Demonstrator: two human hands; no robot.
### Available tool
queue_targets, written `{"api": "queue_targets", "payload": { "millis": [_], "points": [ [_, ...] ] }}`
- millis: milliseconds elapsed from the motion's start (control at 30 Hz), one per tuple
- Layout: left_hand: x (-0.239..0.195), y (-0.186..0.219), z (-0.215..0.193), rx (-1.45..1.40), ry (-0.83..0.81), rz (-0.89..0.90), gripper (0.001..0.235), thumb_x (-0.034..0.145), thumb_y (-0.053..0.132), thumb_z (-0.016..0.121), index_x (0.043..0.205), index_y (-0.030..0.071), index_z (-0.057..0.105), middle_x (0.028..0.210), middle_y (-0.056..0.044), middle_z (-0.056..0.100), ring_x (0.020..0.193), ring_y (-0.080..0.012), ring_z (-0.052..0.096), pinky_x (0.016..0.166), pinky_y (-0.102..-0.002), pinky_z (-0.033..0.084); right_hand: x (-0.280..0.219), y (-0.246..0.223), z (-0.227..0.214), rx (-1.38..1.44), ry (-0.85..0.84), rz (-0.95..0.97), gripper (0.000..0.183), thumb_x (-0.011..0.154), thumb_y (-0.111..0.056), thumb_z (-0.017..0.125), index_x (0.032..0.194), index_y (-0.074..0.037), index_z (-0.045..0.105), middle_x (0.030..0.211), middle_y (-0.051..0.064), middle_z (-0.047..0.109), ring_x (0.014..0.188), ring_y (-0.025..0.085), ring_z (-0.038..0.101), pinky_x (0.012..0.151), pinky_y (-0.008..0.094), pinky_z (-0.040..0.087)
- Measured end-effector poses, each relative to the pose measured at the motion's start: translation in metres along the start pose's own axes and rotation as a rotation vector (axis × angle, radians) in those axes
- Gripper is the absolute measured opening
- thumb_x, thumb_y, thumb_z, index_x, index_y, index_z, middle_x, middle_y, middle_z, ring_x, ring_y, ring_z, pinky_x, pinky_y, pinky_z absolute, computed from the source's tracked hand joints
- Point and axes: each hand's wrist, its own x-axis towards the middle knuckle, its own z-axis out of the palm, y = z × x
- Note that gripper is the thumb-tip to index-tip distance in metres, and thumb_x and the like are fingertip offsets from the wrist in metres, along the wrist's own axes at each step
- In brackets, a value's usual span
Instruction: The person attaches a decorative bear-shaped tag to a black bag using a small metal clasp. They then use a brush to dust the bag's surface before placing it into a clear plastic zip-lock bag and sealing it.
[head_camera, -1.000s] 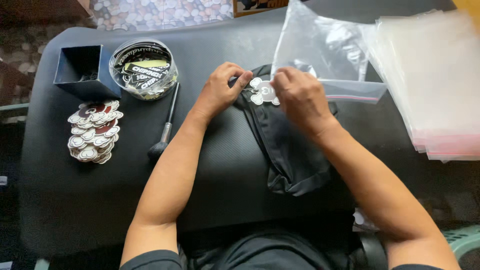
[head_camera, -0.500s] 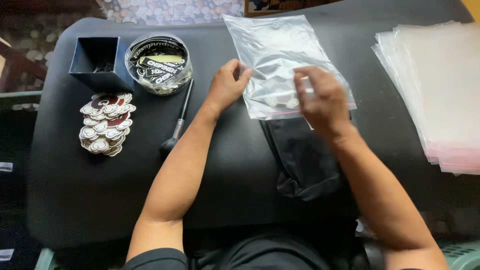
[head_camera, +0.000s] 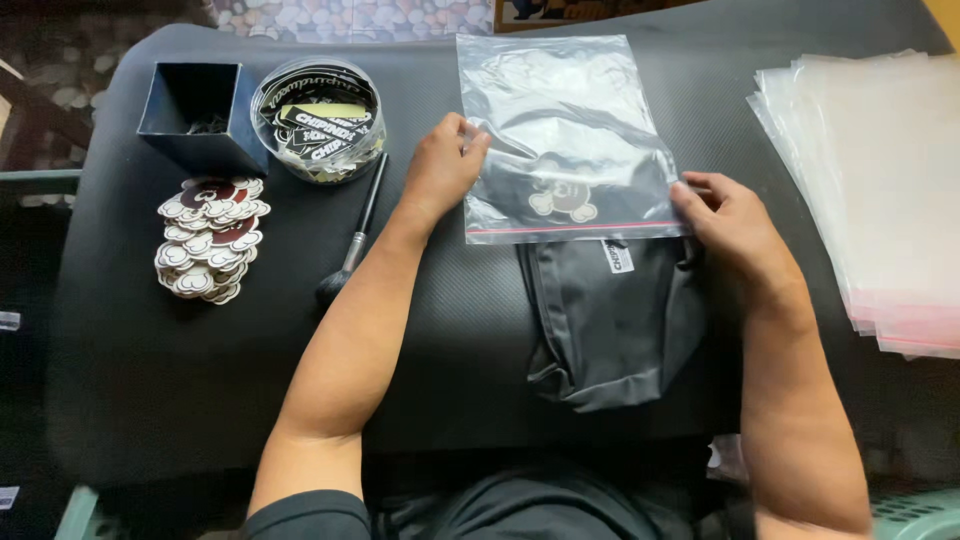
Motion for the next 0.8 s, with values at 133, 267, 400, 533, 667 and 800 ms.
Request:
{"api": "queue_targets", "payload": {
  "millis": [133,267,400,533,667,800],
  "points": [
    [-0.003,0.003,0.000,0.142,0.017,-0.059,0.032,0.093,0.042,0.063,0.112,0.016,0.059,0.091,-0.007,0.076,0.094,-0.0376,0.069,0.078,-0.051,0.049,-0.036,-0.018,-0.011,0.208,-0.052,-0.010,0.038,0.104,-0.036,0.059,0.125,-0.005,0.065,0.114,-0.001,0.067,0.103,0.007,0.057,0.092,0.024,0.042],
    [-0.009,0.014,-0.006,0.325,0.014,-0.051,0.038,0.098,0.040,0.060,0.123,0.013,0.052,0.106,-0.019,0.073,0.098,-0.0480,0.066,0.078,-0.061,0.049,-0.059,-0.018,-0.009,0.421,-0.099,0.080,0.037,0.095,-0.023,0.069,0.126,-0.008,0.054,0.111,0.008,0.065,0.097,0.013,0.063,0.081,0.026,0.050],
    [-0.009,0.005,0.003,0.485,0.117,0.053,0.037,0.098,0.036,0.064,0.121,0.011,0.050,0.090,-0.020,0.074,0.081,-0.0496,0.069,0.065,-0.062,0.051,-0.046,0.050,-0.008,0.468,0.017,0.111,0.055,0.094,-0.019,0.072,0.140,-0.008,0.045,0.093,0.004,0.060,0.078,0.010,0.058,0.067,0.024,0.046],
    [-0.014,0.003,0.008,0.666,0.189,0.169,0.049,0.093,0.037,0.074,0.124,0.007,0.051,0.096,-0.014,0.065,0.082,-0.0398,0.068,0.063,-0.053,0.055,-0.055,0.076,-0.026,0.501,0.169,0.184,0.049,0.090,-0.011,0.067,0.135,-0.012,0.048,0.101,0.005,0.068,0.077,0.010,0.062,0.065,0.022,0.049],
    [-0.025,0.034,-0.003,0.776,0.170,0.485,0.053,0.094,0.042,0.073,0.127,0.005,0.054,0.121,-0.018,0.052,0.108,-0.0319,0.051,0.089,-0.042,0.049,-0.057,0.108,-0.035,0.529,0.265,0.196,0.059,0.088,-0.010,0.066,0.144,-0.012,0.048,0.105,0.003,0.068,0.083,0.008,0.063,0.071,0.020,0.051],
    [-0.054,0.075,-0.006,0.111,-0.339,0.834,0.041,0.092,0.041,0.080,0.105,0.008,0.057,0.101,-0.011,0.054,0.088,-0.0267,0.053,0.079,-0.039,0.045,-0.064,0.099,-0.032,0.622,0.280,0.177,0.061,0.087,-0.010,0.065,0.145,-0.014,0.046,0.107,0.002,0.068,0.084,0.006,0.063,0.070,0.017,0.052]
  ]
}}
